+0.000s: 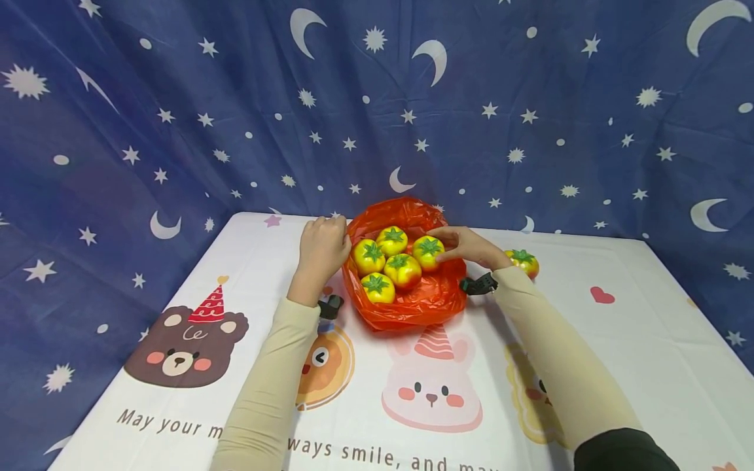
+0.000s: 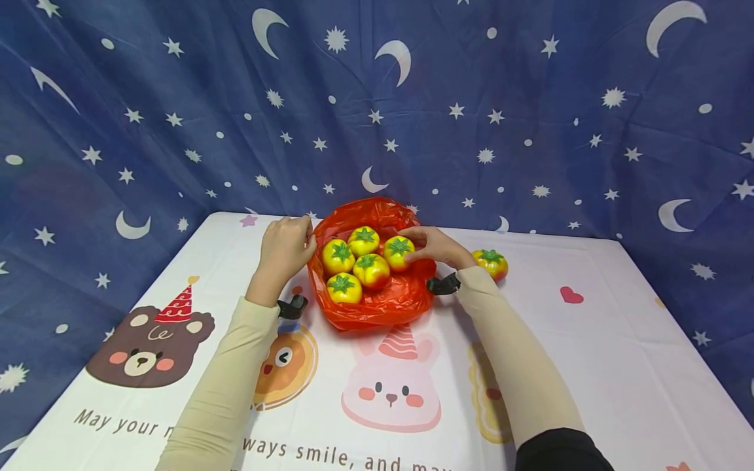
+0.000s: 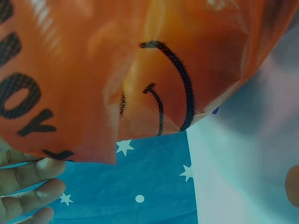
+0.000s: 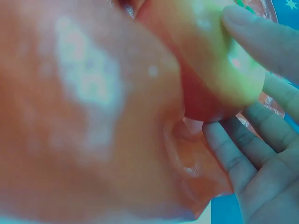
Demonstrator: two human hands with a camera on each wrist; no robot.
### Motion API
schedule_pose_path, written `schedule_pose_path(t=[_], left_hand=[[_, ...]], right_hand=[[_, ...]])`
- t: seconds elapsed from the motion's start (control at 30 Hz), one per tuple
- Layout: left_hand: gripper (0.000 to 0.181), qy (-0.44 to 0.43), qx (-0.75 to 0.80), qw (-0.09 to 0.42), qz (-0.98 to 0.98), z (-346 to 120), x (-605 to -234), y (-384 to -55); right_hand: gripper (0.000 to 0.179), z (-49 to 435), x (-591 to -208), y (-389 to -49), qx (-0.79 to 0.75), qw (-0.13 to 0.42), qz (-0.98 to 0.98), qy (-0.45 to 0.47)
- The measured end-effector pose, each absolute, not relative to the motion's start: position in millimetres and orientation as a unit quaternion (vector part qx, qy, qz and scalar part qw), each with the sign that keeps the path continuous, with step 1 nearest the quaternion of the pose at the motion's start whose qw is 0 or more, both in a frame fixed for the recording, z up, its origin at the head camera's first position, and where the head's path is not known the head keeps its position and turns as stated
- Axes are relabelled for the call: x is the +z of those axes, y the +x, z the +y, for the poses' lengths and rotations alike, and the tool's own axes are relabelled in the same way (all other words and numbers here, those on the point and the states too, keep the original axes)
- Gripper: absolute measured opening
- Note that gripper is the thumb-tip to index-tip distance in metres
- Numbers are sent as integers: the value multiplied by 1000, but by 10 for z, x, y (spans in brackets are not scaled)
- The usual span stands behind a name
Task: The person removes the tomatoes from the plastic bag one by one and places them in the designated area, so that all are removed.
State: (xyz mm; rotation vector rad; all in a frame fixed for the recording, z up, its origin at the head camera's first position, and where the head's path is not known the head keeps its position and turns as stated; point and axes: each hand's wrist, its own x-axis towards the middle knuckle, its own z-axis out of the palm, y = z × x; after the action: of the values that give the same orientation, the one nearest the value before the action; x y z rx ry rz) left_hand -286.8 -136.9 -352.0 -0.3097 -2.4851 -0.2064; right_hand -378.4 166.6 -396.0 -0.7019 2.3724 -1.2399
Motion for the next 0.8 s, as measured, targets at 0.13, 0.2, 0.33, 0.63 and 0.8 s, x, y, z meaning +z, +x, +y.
schedule_pose_path(t=[0.13,0.2,0.33,0.63,0.8], left_hand=[[11,-120,-77,314,-939,-1372,-3521,-2875],[11,-121,-78,317,-937,-1373,-3519,-2876],[11,-121,-80,314,-938,-1372,-3517,-2877],[11,-119,-84,305,-941,-1382,-3528,-2885],[11,-121,-87,300,-942,-1397,-3536,-2895]], right_hand=[[62,1694,-3938,-3774,-439,184,843,-251],[63,1706,-3930,-3773,-443,187,840,-252],[63,1718,-3895,-3754,-457,198,830,-252],[62,1751,-3921,-3754,-456,189,833,-249],[61,1754,-3922,-3752,-459,175,834,-251]])
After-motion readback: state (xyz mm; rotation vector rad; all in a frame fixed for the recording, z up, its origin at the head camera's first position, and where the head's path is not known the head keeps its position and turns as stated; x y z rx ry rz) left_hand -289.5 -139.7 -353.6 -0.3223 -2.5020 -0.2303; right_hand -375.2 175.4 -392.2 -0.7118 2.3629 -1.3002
